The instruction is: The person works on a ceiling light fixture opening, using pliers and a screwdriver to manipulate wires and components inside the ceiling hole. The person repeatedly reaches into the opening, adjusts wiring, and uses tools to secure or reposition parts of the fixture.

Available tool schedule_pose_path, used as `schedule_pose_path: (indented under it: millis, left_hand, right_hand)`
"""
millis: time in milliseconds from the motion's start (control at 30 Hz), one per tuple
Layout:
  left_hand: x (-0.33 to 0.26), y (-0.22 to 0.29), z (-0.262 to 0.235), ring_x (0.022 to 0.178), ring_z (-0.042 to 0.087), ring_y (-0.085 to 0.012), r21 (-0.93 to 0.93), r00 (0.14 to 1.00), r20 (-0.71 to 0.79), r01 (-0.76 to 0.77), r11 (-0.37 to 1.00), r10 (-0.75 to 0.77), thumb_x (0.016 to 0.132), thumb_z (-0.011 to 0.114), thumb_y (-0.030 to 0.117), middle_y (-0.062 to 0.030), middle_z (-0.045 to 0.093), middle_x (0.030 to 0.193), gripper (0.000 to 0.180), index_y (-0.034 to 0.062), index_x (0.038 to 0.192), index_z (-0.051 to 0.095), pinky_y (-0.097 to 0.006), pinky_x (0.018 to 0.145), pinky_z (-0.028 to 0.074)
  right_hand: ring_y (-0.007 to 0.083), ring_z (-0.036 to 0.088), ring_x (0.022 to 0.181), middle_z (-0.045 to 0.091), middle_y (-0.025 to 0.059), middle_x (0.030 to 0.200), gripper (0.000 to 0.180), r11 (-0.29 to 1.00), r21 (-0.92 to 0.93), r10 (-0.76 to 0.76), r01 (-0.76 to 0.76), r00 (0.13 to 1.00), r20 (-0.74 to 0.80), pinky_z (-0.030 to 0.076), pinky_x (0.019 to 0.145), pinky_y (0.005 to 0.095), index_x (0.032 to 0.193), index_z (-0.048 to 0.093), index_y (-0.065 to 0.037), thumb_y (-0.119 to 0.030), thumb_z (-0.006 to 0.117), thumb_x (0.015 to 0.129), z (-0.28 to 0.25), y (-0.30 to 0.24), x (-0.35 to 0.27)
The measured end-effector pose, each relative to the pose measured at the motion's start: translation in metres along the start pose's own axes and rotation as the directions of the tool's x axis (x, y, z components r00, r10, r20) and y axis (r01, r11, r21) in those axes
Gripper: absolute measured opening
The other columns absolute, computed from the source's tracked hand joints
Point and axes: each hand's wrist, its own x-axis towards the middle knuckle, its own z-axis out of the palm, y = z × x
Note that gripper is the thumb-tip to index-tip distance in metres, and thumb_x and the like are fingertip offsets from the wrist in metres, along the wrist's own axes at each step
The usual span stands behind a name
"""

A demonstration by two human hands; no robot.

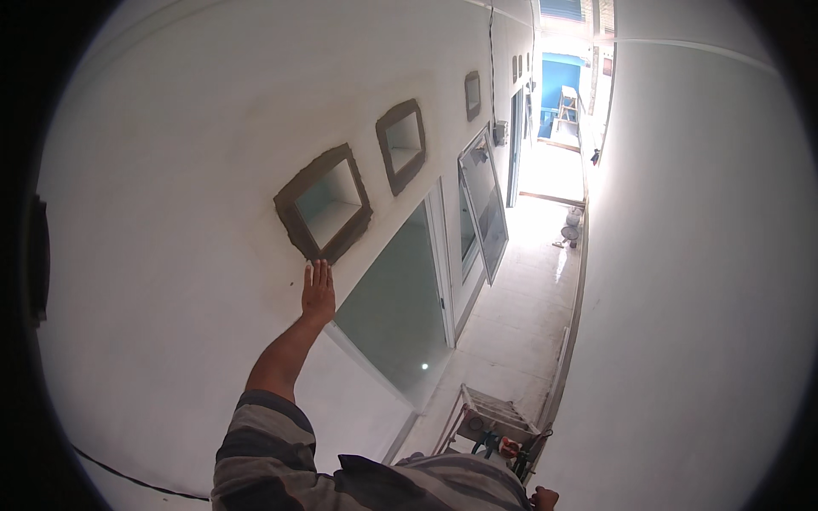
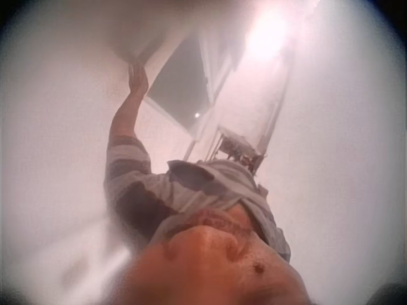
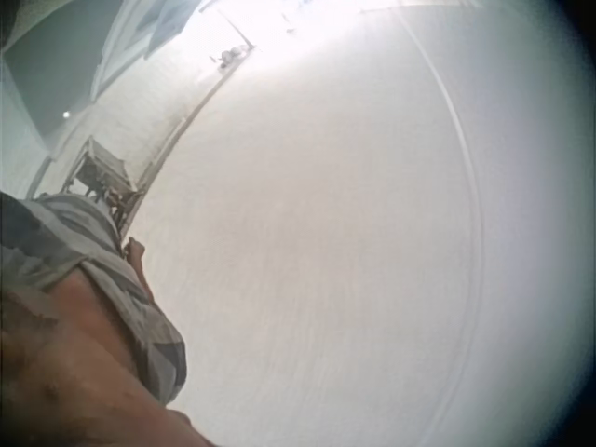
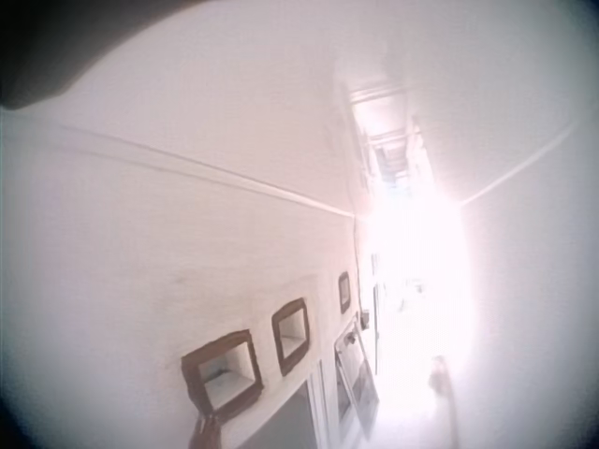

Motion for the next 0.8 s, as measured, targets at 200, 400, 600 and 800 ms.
schedule_pose_path:
  millis: [200, 400, 600, 800]
  left_hand:
    - [0.037, -0.025, 0.051, 0.157, 0.007, -0.0314, 0.157, 0.996, -0.089, 0.004, 0.988, 0.011, 0.1, 0.044, 0.022, -0.0146, 0.013, 0.169, 0.068, -0.0018, 0.159, 0.021, -0.053, 0.127, -0.003]
    - [0.038, -0.032, 0.058, 0.157, 0.004, -0.0313, 0.336, 0.997, -0.076, -0.005, 0.942, 0.032, 0.102, 0.043, 0.027, -0.0103, 0.011, 0.17, 0.066, 0.0021, 0.159, 0.023, -0.054, 0.126, -0.003]
    - [0.025, -0.01, 0.067, 0.157, 0.006, -0.0324, 0.268, 0.999, 0.0, -0.048, 0.962, 0.05, 0.102, 0.043, 0.025, -0.0124, 0.015, 0.169, 0.064, 0.0014, 0.159, 0.025, -0.054, 0.126, -0.003]
    - [-0.04, 0.076, 0.112, 0.146, 0.031, -0.0373, -0.447, 0.922, 0.247, -0.164, 0.879, 0.297, 0.094, 0.058, 0.039, -0.0218, 0.037, 0.157, 0.07, -0.0021, 0.149, 0.042, -0.05, 0.12, 0.023]
  right_hand:
    - [0.03, 0.073, 0.07, 0.071, 0.0086, 0.071, 0.027, 0.992, 0.107, 0.062, -0.061, 0.998, -0.003, 0.054, 0.06, 0.0492, 0.093, 0.074, -0.023, -0.044, 0.066, 0.079, -0.014, -0.012, -0.029]
    - [0.0302, 0.071, 0.068, 0.07, 0.009, 0.074, 0.021, 0.783, 0.507, 0.31, -0.36, 0.933, 0.183, 0.055, 0.058, 0.0493, 0.094, 0.071, -0.017, -0.034, 0.065, 0.083, -0.116, -0.105, -0.031]
    - [0.0313, 0.064, 0.061, 0.061, 0.016, 0.075, 0.01, -0.311, 0.834, 0.476, -0.456, 0.684, 0.552, 0.059, 0.058, 0.0539, 0.095, 0.061, 0.001, -0.007, 0.061, 0.091, -0.183, -0.138, -0.021]
    - [0.0319, 0.073, 0.082, 0.072, 0.0223, 0.094, 0.023, -0.173, 0.79, 0.419, -0.588, 0.682, 0.6, 0.06, 0.07, 0.0449, 0.104, 0.067, 0.003, -0.015, 0.064, 0.091, -0.143, -0.127, -0.011]
